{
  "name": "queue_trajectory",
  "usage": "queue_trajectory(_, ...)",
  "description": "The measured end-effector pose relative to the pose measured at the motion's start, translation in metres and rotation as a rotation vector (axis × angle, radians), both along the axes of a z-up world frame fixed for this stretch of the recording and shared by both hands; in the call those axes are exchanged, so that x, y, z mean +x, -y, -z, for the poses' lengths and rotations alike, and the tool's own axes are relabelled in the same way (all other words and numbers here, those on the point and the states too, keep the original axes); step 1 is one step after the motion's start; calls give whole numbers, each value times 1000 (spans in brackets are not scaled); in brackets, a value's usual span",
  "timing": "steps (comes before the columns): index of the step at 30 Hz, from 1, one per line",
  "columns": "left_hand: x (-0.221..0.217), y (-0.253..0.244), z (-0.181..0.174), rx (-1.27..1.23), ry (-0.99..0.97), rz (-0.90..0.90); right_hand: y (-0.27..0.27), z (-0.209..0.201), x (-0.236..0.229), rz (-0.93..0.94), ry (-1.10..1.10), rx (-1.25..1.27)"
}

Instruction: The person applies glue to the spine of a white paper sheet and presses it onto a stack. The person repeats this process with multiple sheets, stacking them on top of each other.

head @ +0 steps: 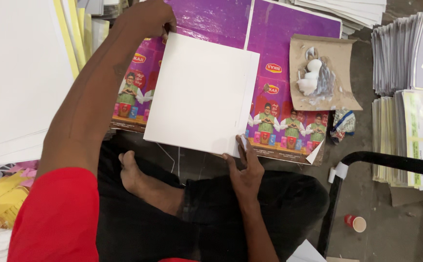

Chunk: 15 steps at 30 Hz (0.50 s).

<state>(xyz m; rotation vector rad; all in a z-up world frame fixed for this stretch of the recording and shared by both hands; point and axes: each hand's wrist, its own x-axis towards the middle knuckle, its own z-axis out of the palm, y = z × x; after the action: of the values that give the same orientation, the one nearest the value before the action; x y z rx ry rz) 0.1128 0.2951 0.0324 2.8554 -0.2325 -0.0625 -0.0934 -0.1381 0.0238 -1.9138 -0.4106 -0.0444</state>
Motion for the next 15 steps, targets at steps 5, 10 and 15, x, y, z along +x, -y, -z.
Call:
queue_trajectory(5,5,-4,6,0,14,36,0,1,-1,11,-14,28)
queue_trajectory(10,8,-8,12,13,33,56,-1,1,1,-1,-1,27)
queue_trajectory(15,7,-8,22,74,67,21,0,-1,1,-8,-13,2)
